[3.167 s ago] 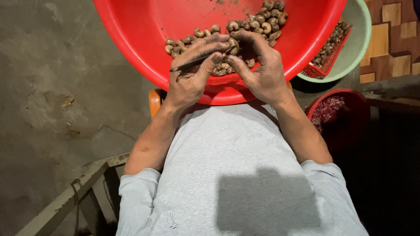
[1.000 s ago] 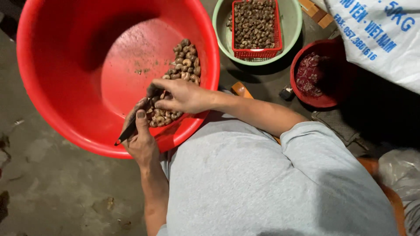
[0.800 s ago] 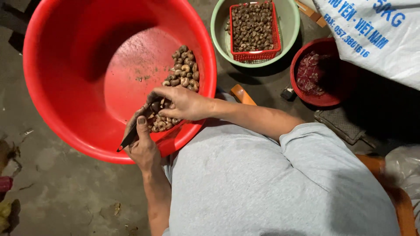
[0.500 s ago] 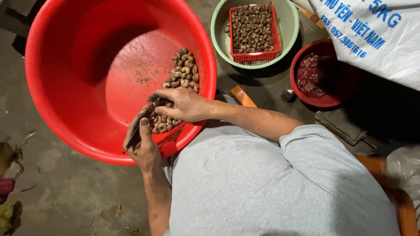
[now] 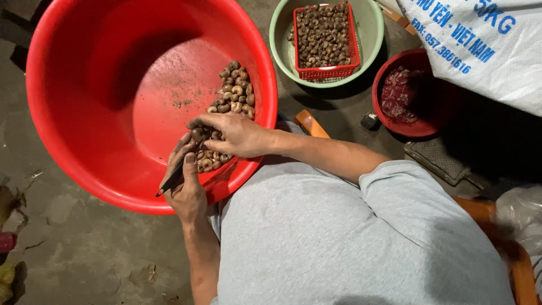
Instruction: Using a small hand tool to scrape and clean individual nuts in a large red bowl.
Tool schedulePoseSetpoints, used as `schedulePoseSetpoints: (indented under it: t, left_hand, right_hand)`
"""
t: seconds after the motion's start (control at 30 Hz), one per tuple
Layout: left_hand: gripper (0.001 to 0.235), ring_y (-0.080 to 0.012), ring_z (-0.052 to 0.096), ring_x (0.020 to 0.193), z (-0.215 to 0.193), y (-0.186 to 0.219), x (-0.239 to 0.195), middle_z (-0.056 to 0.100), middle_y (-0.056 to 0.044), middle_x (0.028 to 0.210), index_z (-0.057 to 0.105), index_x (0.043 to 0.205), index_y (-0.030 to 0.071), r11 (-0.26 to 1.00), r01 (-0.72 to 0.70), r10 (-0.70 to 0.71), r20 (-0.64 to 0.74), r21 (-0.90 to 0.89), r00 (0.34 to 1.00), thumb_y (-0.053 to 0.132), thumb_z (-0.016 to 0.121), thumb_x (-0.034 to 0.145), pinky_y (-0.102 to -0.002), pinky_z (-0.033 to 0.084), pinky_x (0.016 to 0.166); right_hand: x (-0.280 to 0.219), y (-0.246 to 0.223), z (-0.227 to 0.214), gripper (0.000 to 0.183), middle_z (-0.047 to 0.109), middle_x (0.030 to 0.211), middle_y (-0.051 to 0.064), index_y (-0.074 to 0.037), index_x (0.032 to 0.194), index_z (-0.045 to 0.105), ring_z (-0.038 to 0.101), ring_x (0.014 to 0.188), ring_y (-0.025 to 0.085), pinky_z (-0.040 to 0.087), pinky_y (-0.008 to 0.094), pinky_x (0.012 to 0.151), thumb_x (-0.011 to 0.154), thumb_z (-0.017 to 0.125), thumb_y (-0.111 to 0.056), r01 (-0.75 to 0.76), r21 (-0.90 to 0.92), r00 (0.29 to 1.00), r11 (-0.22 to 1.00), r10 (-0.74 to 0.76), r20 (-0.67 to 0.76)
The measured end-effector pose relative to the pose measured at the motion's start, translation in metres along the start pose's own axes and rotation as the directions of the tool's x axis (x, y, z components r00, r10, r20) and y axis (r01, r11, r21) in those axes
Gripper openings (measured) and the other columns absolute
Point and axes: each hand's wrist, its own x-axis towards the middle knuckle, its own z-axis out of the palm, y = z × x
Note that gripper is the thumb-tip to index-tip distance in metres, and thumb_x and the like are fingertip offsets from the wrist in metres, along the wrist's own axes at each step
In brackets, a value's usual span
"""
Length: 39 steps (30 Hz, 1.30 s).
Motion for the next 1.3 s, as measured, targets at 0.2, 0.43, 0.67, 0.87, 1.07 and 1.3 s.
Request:
schedulePoseSetpoints:
  t: [0.2, 0.43, 0.67, 0.87, 1.07, 1.3]
  left_hand:
    - [0.020, -0.0339, 0.067, 0.118, -0.001, -0.003, -0.002, 0.065, -0.028, 0.127, 0.066, 0.120, -0.007, 1.000, -0.022, 0.022, -0.003, 0.007, 1.000, 0.008, 0.062, 0.108, -0.044, 0.059, 0.092]
    - [0.020, -0.0376, 0.065, 0.122, 0.001, -0.007, -0.004, 0.064, -0.029, 0.128, 0.066, 0.120, -0.007, 0.998, -0.061, 0.061, 0.009, -0.012, 0.998, 0.008, 0.061, 0.107, -0.047, 0.058, 0.099]
    - [0.020, -0.0386, 0.064, 0.125, -0.001, -0.005, -0.002, 0.064, -0.029, 0.130, 0.066, 0.119, -0.007, 0.998, -0.060, 0.061, 0.030, -0.012, 0.998, 0.008, 0.061, 0.107, -0.049, 0.057, 0.101]
    - [0.022, -0.0385, 0.066, 0.121, -0.004, -0.009, -0.003, 0.066, -0.030, 0.126, 0.062, 0.123, -0.009, 0.996, -0.045, 0.041, -0.063, -0.070, 0.997, 0.007, 0.059, 0.109, -0.047, 0.060, 0.097]
    - [0.021, -0.0419, 0.067, 0.119, -0.005, -0.012, -0.005, 0.066, -0.032, 0.125, 0.061, 0.122, -0.011, 0.996, -0.047, 0.041, -0.070, -0.080, 0.997, 0.005, 0.059, 0.108, -0.051, 0.060, 0.097]
    - [0.021, -0.0366, 0.071, 0.113, -0.003, -0.011, -0.004, 0.070, -0.026, 0.123, 0.064, 0.122, -0.007, 0.998, 0.016, -0.020, -0.094, -0.053, 0.995, 0.008, 0.060, 0.109, -0.042, 0.061, 0.091]
  right_hand:
    - [0.000, -0.002, -0.002, 0.036, 0.070, 0.119, 0.024, 0.002, 0.132, 0.057, 0.071, 0.111, 0.041, 0.060, 0.049, 0.095, 0.098, 0.067, -0.008, 0.043, -0.046, 0.997, 0.998, -0.040, 0.060]
    - [-0.004, 0.006, 0.003, 0.037, 0.068, 0.121, 0.030, 0.005, 0.133, 0.055, 0.066, 0.115, 0.047, 0.057, 0.056, 0.097, 0.099, 0.064, -0.009, 0.093, -0.064, 0.994, 0.994, -0.089, 0.056]
    - [-0.004, 0.001, 0.000, 0.034, 0.070, 0.120, 0.024, 0.000, 0.136, 0.054, 0.070, 0.114, 0.042, 0.058, 0.052, 0.099, 0.104, 0.058, -0.010, 0.074, -0.043, 0.992, 0.996, -0.069, 0.104]
    - [-0.004, -0.001, 0.000, 0.033, 0.070, 0.118, 0.025, -0.002, 0.136, 0.053, 0.070, 0.113, 0.042, 0.058, 0.052, 0.096, 0.106, 0.058, -0.014, 0.090, -0.035, 0.992, 0.995, -0.086, 0.095]
    - [-0.004, -0.022, -0.007, 0.035, 0.069, 0.123, 0.026, 0.001, 0.138, 0.051, 0.070, 0.115, 0.042, 0.058, 0.052, 0.100, 0.106, 0.057, -0.013, 0.023, -0.049, 0.992, 0.999, -0.017, 0.126]
    - [-0.003, -0.022, -0.031, 0.036, 0.072, 0.110, 0.024, -0.001, 0.140, 0.051, 0.075, 0.096, 0.037, 0.064, 0.048, 0.087, 0.107, 0.060, -0.013, -0.015, 0.018, 0.997, 1.000, 0.016, -0.076]
